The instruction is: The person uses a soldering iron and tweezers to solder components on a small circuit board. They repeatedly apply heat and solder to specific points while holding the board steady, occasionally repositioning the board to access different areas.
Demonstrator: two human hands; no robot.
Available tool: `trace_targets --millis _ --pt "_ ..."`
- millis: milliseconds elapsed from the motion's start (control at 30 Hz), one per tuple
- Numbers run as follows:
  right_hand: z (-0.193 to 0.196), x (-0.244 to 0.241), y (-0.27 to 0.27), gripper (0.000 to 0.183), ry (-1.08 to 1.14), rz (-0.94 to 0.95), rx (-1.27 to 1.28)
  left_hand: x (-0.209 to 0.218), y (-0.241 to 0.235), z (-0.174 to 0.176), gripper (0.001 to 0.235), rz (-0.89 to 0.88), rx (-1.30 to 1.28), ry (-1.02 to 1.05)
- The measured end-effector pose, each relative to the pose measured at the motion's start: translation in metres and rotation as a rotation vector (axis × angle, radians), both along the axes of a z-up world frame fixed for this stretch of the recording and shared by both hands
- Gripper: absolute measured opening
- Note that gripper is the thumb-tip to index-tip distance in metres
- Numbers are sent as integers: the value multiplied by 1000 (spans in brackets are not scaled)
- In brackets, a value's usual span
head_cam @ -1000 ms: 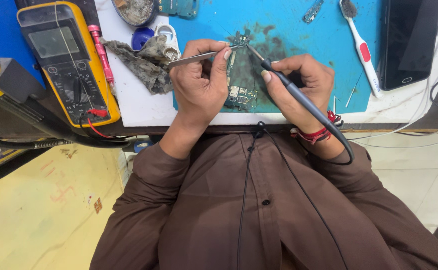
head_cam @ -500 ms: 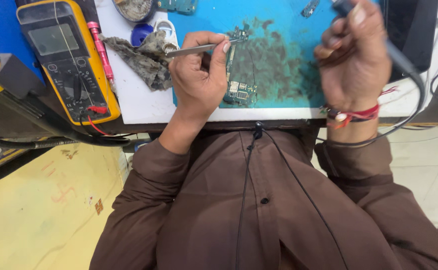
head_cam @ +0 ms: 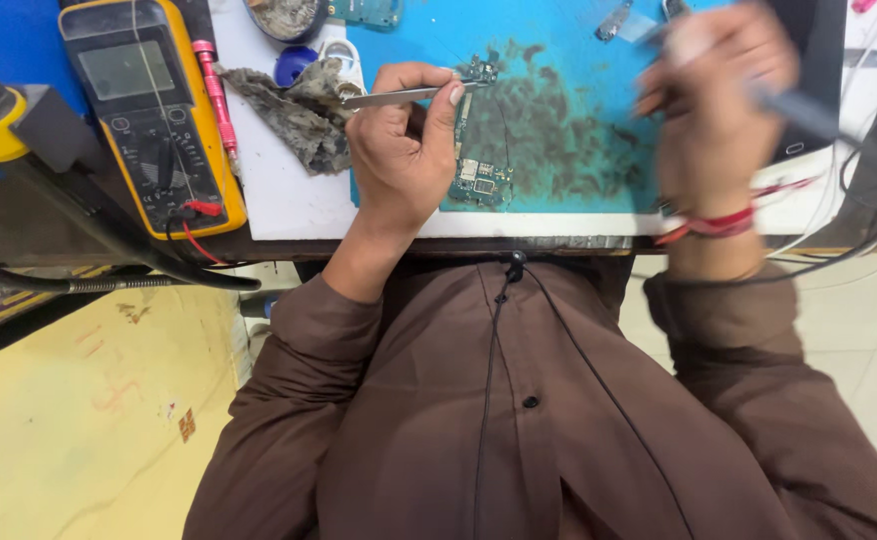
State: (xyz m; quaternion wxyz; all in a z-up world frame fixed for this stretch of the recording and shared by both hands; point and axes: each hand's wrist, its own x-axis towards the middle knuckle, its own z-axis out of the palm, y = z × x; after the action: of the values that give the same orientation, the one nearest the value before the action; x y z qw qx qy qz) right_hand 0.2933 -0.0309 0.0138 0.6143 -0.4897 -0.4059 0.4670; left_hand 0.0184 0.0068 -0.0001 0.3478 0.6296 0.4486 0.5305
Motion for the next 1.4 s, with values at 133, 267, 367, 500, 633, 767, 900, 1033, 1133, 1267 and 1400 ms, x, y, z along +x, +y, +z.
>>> trace_targets --millis 133,267,367,500,633,767,900,1033,1133,1267,1400 --pt "-12 -46 -6 11 -150 137 -21 -2 0 -2 8 32 -13 -30" --pt "-15 -62 -4 12 -248 130 56 0 1 -2 8 32 -4 -17" --pt "-10 -66 -1 12 -431 114 64 0 3 1 7 30 -60 -13" --pt "-6 -70 1 12 -446 129 62 0 0 1 7 43 -54 -3" --pt "-2 -71 3 12 -565 112 59 1 2 1 7 37 -61 -12" --pt "-2 -70 3 12 -570 122 63 1 1 1 8 29 -68 -20" --pt "-3 -70 3 13 -559 131 75 1 1 1 8 38 -77 -20" --pt "-3 -69 3 13 -558 142 69 2 1 1 8 38 -87 -30" --pt "-3 -69 4 14 -564 140 79 2 0 1 8 39 -84 -27" --pt "-2 -68 3 13 -567 144 59 2 1 0 8 36 -73 -27" --pt "-3 -69 3 14 -576 133 60 2 1 -1 8 34 -79 -30"
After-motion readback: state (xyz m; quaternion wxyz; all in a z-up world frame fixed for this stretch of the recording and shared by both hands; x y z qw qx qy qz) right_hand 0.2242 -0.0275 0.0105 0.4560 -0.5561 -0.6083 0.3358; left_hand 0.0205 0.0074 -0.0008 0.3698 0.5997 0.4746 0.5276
